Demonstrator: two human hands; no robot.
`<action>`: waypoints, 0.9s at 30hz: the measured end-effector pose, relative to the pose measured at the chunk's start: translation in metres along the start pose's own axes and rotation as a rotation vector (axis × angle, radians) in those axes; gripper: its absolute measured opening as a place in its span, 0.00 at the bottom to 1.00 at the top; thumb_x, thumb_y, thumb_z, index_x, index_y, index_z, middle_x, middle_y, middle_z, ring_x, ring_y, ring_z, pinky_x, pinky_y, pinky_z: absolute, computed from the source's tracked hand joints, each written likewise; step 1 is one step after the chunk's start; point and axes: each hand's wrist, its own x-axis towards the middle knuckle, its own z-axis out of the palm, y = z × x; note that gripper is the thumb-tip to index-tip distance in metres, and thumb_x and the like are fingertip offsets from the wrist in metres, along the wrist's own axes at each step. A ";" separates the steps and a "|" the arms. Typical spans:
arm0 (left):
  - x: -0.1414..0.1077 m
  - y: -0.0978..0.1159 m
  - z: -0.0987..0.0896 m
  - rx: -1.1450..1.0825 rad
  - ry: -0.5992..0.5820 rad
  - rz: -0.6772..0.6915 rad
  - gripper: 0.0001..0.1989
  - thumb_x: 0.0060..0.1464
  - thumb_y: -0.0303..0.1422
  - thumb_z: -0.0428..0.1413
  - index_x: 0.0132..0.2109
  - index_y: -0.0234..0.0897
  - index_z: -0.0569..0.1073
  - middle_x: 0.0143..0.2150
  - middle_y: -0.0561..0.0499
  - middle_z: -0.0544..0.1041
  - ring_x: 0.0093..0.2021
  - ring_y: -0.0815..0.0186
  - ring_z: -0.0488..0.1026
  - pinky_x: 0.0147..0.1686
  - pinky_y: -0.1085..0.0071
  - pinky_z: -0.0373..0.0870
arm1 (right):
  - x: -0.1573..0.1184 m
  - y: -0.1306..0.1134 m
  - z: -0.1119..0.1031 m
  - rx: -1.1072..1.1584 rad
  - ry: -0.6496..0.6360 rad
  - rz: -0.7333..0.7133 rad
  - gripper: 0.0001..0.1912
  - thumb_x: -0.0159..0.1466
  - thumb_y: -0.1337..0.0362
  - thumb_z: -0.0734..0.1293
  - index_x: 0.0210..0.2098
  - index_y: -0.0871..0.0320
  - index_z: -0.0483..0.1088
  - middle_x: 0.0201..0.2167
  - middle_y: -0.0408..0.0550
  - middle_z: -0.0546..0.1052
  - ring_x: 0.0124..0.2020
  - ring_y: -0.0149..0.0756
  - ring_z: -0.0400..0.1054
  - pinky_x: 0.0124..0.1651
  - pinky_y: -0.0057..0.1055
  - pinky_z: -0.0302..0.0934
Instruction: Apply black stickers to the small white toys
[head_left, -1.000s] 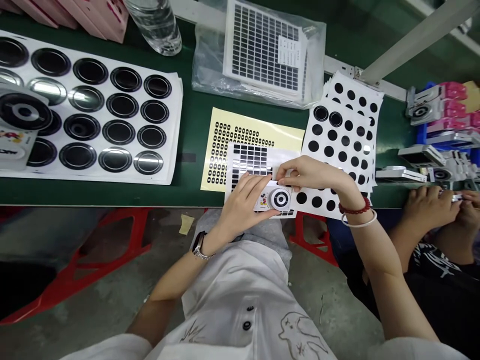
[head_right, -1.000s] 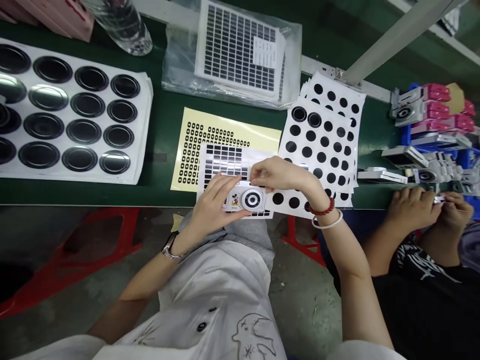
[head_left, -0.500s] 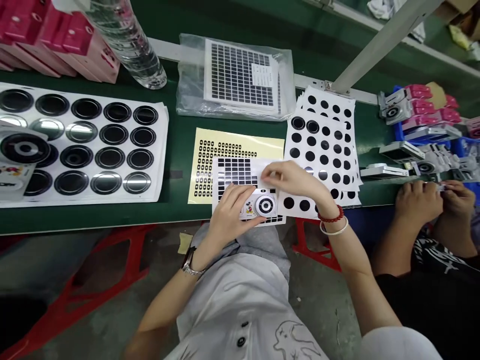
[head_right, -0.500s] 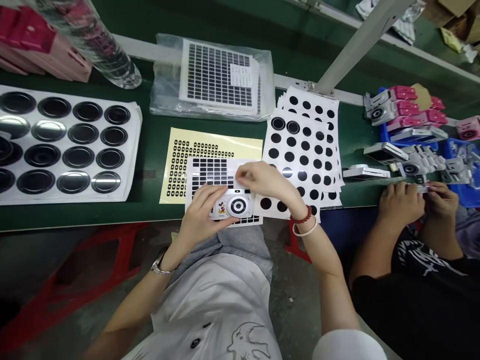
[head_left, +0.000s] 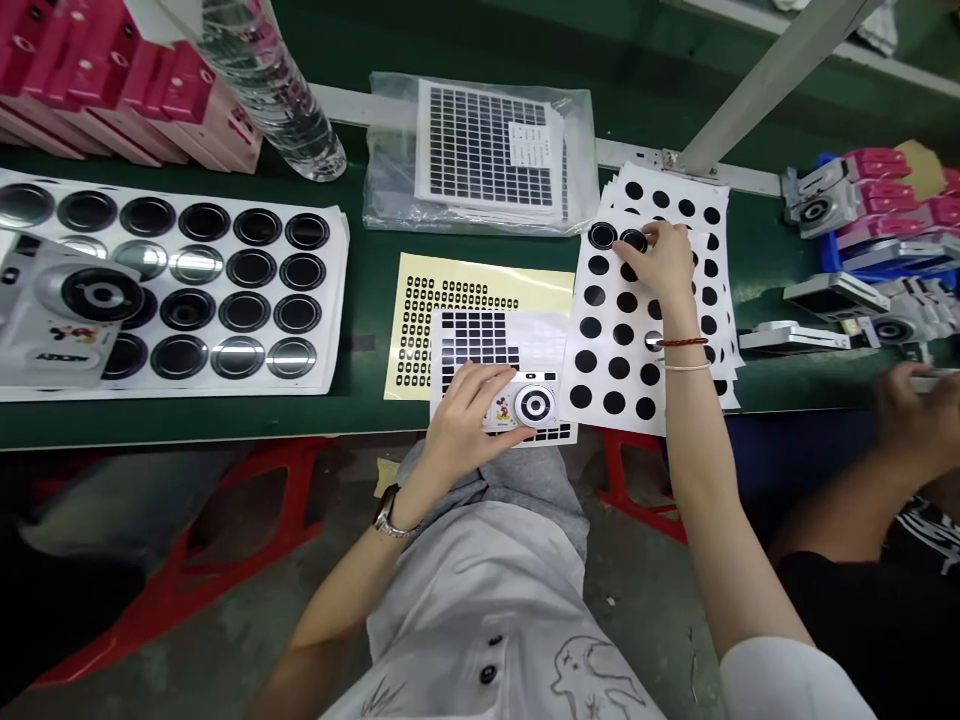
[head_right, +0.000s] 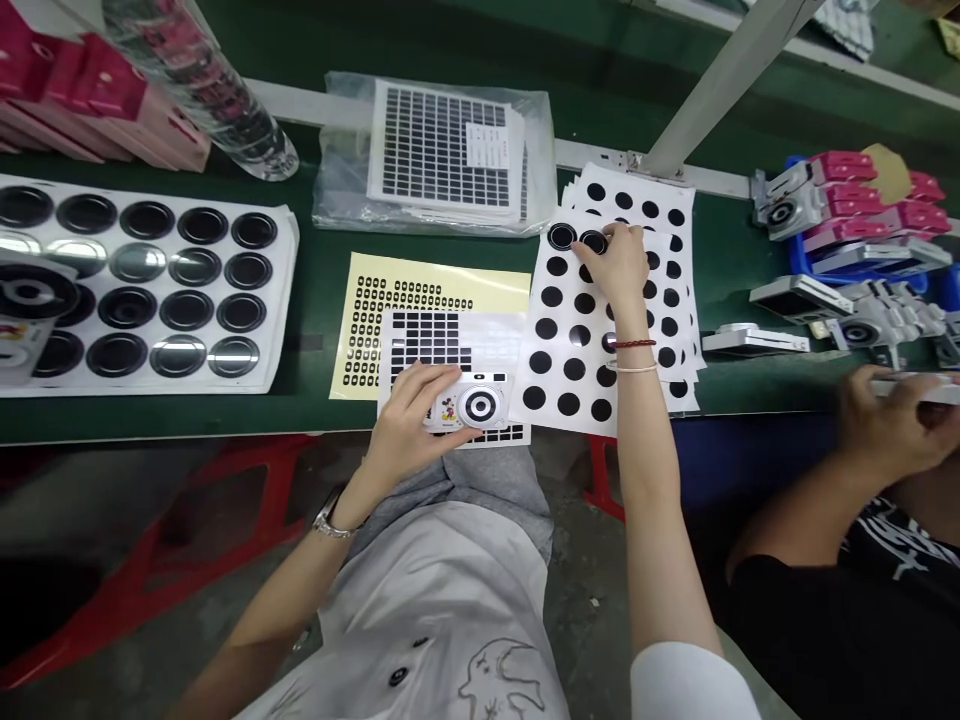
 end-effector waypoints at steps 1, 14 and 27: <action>0.000 0.000 0.000 0.000 -0.001 -0.001 0.32 0.65 0.48 0.64 0.67 0.34 0.68 0.59 0.37 0.78 0.59 0.49 0.77 0.69 0.45 0.70 | 0.002 0.004 0.002 0.029 0.009 -0.001 0.28 0.62 0.50 0.75 0.56 0.59 0.72 0.57 0.63 0.73 0.56 0.56 0.71 0.59 0.56 0.66; 0.000 0.000 0.000 0.006 0.000 0.009 0.31 0.65 0.47 0.65 0.66 0.35 0.68 0.58 0.37 0.78 0.59 0.49 0.78 0.68 0.43 0.71 | 0.001 0.014 0.013 0.050 0.096 -0.055 0.25 0.62 0.50 0.73 0.52 0.52 0.64 0.54 0.56 0.72 0.57 0.55 0.68 0.59 0.57 0.65; -0.002 -0.002 0.002 -0.014 0.025 0.011 0.31 0.66 0.48 0.64 0.67 0.37 0.68 0.59 0.38 0.78 0.60 0.49 0.77 0.67 0.41 0.72 | -0.009 0.007 0.012 0.040 0.149 -0.111 0.24 0.64 0.50 0.72 0.53 0.52 0.62 0.57 0.57 0.69 0.54 0.52 0.70 0.54 0.52 0.69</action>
